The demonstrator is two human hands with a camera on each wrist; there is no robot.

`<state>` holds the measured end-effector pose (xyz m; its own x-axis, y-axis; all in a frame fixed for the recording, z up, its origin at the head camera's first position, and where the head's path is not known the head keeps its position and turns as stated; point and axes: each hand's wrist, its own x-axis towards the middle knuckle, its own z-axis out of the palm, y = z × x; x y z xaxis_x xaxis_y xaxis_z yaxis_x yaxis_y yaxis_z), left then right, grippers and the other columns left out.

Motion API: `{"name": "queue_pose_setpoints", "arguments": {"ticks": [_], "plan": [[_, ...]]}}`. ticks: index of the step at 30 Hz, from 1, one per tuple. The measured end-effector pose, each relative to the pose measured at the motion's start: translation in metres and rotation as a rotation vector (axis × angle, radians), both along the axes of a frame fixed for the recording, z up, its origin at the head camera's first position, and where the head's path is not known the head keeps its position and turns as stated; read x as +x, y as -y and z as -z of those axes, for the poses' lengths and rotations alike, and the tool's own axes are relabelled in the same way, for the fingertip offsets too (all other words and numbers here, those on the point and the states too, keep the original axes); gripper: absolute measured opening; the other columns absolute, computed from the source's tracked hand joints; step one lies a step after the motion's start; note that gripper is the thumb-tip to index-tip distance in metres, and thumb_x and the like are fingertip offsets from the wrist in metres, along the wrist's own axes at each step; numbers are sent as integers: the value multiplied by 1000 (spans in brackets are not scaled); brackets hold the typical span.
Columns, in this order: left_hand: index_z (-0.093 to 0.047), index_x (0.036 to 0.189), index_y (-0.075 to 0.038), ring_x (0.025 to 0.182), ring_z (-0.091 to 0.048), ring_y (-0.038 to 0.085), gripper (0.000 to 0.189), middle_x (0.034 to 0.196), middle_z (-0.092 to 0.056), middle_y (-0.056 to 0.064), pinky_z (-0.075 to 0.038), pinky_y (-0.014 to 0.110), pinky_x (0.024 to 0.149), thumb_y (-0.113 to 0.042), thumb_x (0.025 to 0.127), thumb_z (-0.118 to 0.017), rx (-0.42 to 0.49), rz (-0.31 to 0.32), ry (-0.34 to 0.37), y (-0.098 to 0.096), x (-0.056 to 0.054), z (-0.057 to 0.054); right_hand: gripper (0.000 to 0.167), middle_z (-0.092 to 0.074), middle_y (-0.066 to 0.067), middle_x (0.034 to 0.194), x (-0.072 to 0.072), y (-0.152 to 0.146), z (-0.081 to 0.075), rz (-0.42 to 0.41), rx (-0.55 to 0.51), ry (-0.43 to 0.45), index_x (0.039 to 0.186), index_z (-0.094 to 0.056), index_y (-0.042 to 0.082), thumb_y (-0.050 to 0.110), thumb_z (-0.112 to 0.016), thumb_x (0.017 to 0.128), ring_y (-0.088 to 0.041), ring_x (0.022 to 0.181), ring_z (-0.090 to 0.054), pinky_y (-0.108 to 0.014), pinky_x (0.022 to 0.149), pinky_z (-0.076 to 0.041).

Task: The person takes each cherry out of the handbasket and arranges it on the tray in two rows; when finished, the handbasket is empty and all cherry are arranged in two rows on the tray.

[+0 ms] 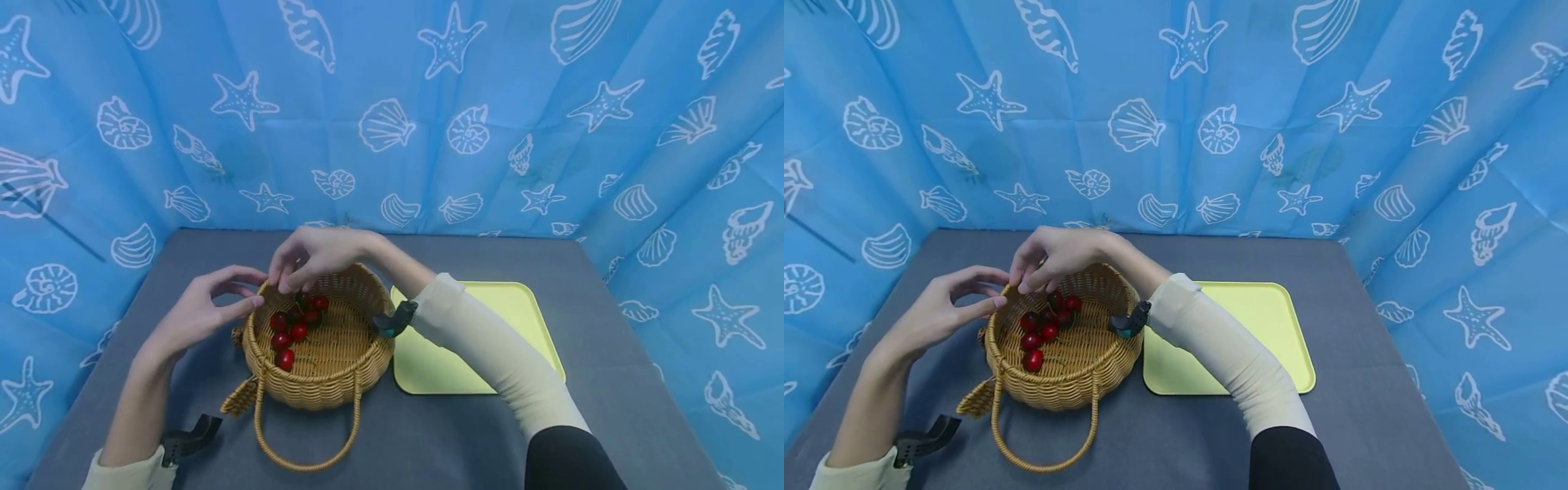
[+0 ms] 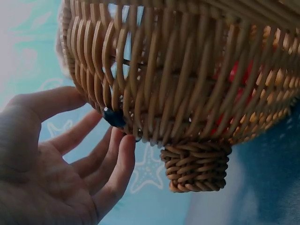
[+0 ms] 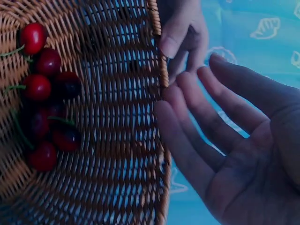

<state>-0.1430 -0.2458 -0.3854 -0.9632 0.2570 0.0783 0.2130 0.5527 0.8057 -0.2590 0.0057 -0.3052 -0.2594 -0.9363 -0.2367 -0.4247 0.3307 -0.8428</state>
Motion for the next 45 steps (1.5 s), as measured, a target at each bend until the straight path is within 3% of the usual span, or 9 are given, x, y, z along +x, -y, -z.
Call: {"name": "queue_pose_setpoints", "arguments": {"ticks": [8, 12, 15, 18, 21, 27, 31, 38, 45], "plan": [[-67, 143, -15, 108, -65, 1, 38, 138, -71, 10, -56, 28, 85, -25, 106, -72, -4, -4, 8, -5, -1, 0, 32, -71, -25, 136, -5, 20, 26, -82, 215, 136, 137, -68, -4, 5, -64, 107, -39, 127, -71, -35, 102, -62], [-67, 144, -14, 107, -65, 0, 39, 138, -71, 12, -55, 28, 84, -24, 106, -72, -9, -11, 11, -5, 0, 0, 35, -74, -19, 129, -10, 22, 45, -84, 226, 166, 140, -66, -4, 5, -65, 106, -26, 116, -74, -35, 102, -62], [-67, 143, -15, 107, -65, 0, 39, 137, -71, 11, -55, 27, 83, -24, 106, -72, -5, -14, 11, -5, 0, -1, 39, -73, -15, 131, -13, 22, 55, -105, 214, 135, 144, -65, -1, 7, -67, 106, -15, 113, -71, -30, 101, -61], [-67, 143, -15, 107, -65, 1, 39, 137, -72, 11, -55, 27, 83, -24, 106, -72, -2, -17, 12, -5, 1, -1, 44, -69, -20, 138, -12, 23, 64, -106, 213, 175, 149, -60, 1, 8, -67, 107, -18, 118, -70, -30, 103, -60], [-67, 144, -15, 108, -65, 0, 39, 137, -71, 12, -55, 26, 83, -25, 106, -72, -10, -18, 14, -4, 0, 0, 47, -69, -19, 134, -10, 24, 70, -53, 230, 252, 153, -55, 1, 6, -64, 108, -23, 118, -73, -34, 104, -61], [-68, 143, -15, 107, -65, 1, 39, 135, -73, 11, -55, 27, 86, -25, 106, -72, -27, -22, 2, -4, 0, -1, 49, -71, -20, 135, -10, 26, 77, 55, 255, 278, 156, -53, 4, 3, -63, 108, -29, 112, -76, -36, 99, -64], [-68, 142, -15, 107, -66, 0, 38, 135, -73, 11, -55, 27, 86, -25, 105, -73, -29, -24, -4, -3, 0, -1, 50, -70, -19, 136, -10, 29, 79, 71, 275, 281, 155, -52, 4, 4, -65, 107, -26, 106, -78, -37, 97, -64], [-67, 143, -14, 107, -66, 2, 39, 137, -72, 12, -56, 27, 85, -25, 105, -73, -27, -26, 4, -3, 0, -1, 48, -72, -16, 120, -7, 35, 79, 108, 312, 318, 153, -54, 1, 2, -66, 106, -24, 97, -78, -38, 97, -65], [-67, 142, -14, 107, -65, 2, 39, 137, -72, 12, -56, 28, 86, -25, 105, -73, -29, -33, 3, -1, 2, 0, 50, -65, -15, 132, -6, 40, 79, 99, 382, 340, 155, -54, 7, 4, -66, 107, -25, 98, -80, -38, 98, -65]]}}
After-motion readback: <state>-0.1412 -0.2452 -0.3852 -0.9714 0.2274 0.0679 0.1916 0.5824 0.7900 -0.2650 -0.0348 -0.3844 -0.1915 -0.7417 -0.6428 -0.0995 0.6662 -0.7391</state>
